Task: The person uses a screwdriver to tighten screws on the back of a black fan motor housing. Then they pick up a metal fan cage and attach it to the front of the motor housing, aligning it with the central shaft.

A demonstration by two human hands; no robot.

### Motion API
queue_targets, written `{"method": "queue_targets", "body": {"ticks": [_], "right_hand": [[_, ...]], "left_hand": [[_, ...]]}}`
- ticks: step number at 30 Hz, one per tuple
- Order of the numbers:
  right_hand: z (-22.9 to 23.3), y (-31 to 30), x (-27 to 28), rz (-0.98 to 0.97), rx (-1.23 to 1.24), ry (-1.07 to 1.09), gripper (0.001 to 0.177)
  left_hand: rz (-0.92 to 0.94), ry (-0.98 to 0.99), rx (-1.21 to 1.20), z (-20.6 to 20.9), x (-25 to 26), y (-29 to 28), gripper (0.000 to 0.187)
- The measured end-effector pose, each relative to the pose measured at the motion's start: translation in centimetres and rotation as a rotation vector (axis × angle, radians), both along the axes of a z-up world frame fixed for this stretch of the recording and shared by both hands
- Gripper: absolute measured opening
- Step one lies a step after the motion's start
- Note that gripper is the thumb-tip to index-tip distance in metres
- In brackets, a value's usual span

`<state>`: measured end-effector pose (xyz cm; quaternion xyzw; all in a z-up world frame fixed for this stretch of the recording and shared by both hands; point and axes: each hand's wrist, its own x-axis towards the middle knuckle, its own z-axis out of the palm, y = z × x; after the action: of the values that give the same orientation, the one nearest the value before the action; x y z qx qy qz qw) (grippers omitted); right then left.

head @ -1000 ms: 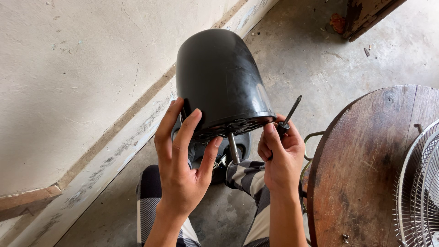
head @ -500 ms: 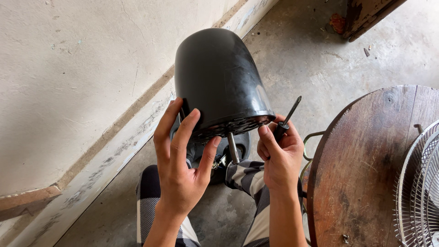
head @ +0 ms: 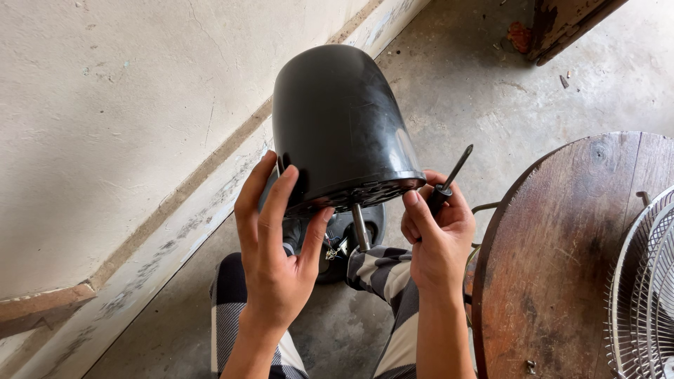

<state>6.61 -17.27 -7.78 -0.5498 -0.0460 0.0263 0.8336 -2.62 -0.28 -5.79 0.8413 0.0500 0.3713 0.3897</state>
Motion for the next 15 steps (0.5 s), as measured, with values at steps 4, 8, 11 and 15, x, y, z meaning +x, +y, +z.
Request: {"method": "queue_targets", "body": {"ticks": [4, 8, 11, 15], "right_hand": [[0.0, 0.0, -0.3, 0.020, -0.003, -0.005, 0.029], [-0.1, -0.2, -0.8, -0.014, -0.044, 0.046, 0.026], [0.1, -0.6, -1.5, -0.024, -0.057, 0.064, 0.027], [0.4, -1.3, -3.5, -0.021, -0.153, 0.064, 0.030]], "left_hand": [[0.034, 0.004, 0.024, -0.1, -0.1, 0.3, 0.067], [0.073, 0.014, 0.033, -0.3, -0.7, 0.2, 0.067], [0.073, 0.022, 0.030, -0.3, -1.6, -0.2, 0.066], [0.075, 0.009, 0.021, -0.8, -2.8, -1.2, 0.067]]}}
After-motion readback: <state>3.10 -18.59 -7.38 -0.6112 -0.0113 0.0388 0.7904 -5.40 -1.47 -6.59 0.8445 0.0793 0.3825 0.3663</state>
